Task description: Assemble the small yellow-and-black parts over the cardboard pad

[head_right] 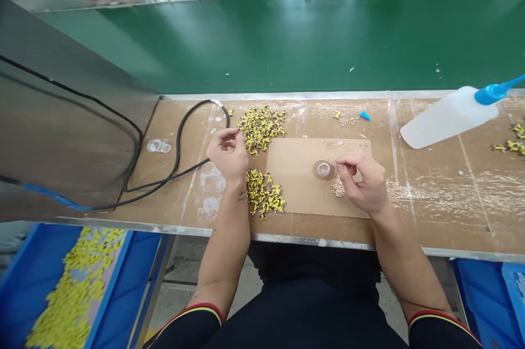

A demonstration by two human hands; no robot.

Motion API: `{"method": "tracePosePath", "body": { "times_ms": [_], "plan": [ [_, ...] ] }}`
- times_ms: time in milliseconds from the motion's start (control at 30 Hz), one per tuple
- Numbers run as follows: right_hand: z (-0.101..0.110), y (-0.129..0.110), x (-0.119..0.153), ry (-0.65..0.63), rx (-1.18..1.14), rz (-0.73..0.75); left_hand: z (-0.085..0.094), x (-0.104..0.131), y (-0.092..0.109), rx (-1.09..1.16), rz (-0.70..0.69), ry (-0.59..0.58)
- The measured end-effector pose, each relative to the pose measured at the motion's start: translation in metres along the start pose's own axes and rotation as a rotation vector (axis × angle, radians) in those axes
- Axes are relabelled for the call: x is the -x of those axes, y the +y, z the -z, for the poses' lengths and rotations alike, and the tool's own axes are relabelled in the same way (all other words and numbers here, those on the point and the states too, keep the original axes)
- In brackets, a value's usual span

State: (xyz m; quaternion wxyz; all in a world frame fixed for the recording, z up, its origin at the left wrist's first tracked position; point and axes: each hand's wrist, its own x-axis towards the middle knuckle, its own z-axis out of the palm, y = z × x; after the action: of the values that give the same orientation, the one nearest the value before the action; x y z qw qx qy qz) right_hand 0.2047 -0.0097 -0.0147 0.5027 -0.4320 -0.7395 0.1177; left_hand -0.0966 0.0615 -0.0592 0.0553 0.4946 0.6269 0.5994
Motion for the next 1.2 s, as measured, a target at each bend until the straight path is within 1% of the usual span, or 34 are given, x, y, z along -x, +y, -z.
{"method": "tracePosePath", "body": {
  "times_ms": [67, 167, 233, 300, 400, 433, 467, 500, 533, 600, 633, 667, 700, 800, 900, 933, 1000, 1133, 1200],
  "plan": [
    [-0.001, -0.001, 0.000, -0.062, 0.015, 0.009, 0.000, -0.003, -0.003, -0.104, -0.028, -0.105],
    [0.000, -0.001, -0.001, -0.137, 0.029, 0.043, 0.003, -0.008, -0.006, -0.235, -0.061, -0.323],
    [0.002, 0.000, -0.002, -0.163, 0.027, 0.068, 0.007, -0.010, -0.006, -0.276, -0.073, -0.417],
    [0.005, 0.002, -0.004, -0.156, 0.031, 0.074, 0.013, -0.011, -0.003, -0.270, -0.097, -0.430],
    [0.014, 0.007, -0.006, -0.101, 0.068, 0.039, 0.022, -0.012, 0.004, -0.212, -0.139, -0.381],
    [0.017, 0.010, -0.007, -0.091, 0.085, 0.021, 0.025, -0.012, 0.007, -0.191, -0.151, -0.384],
    [0.020, 0.013, -0.007, -0.094, 0.104, 0.002, 0.028, -0.013, 0.010, -0.172, -0.166, -0.421],
    [0.023, 0.015, -0.007, -0.114, 0.123, -0.019, 0.031, -0.014, 0.012, -0.155, -0.184, -0.497],
    [0.026, 0.018, -0.008, -0.152, 0.143, -0.041, 0.034, -0.014, 0.015, -0.141, -0.206, -0.611],
    [0.032, 0.023, -0.007, -0.268, 0.181, -0.091, 0.039, -0.015, 0.018, -0.134, -0.248, -0.892],
    [0.035, 0.025, -0.006, -0.338, 0.196, -0.116, 0.042, -0.015, 0.020, -0.142, -0.260, -1.018],
    [0.037, 0.028, -0.005, -0.408, 0.206, -0.138, 0.043, -0.015, 0.021, -0.157, -0.267, -1.117],
    [0.038, 0.031, -0.004, -0.477, 0.209, -0.157, 0.045, -0.015, 0.021, -0.174, -0.271, -1.188],
    [0.039, 0.040, 0.003, -0.656, 0.177, -0.169, 0.048, -0.013, 0.023, -0.199, -0.279, -1.339],
    [0.036, 0.049, 0.008, -0.760, 0.137, -0.137, 0.048, -0.013, 0.025, -0.179, -0.290, -1.475],
    [0.036, 0.050, 0.009, -0.780, 0.129, -0.132, 0.048, -0.012, 0.025, -0.178, -0.292, -1.506],
    [0.034, 0.051, 0.008, -0.824, 0.125, -0.148, 0.046, -0.012, 0.025, -0.196, -0.300, -1.527],
    [0.034, 0.043, 0.001, -0.961, 0.166, -0.227, 0.039, -0.008, 0.025, -0.218, -0.327, -1.509],
    [0.034, 0.038, -0.001, -1.001, 0.182, -0.251, 0.034, -0.005, 0.026, -0.208, -0.324, -1.485]
  ]
}}
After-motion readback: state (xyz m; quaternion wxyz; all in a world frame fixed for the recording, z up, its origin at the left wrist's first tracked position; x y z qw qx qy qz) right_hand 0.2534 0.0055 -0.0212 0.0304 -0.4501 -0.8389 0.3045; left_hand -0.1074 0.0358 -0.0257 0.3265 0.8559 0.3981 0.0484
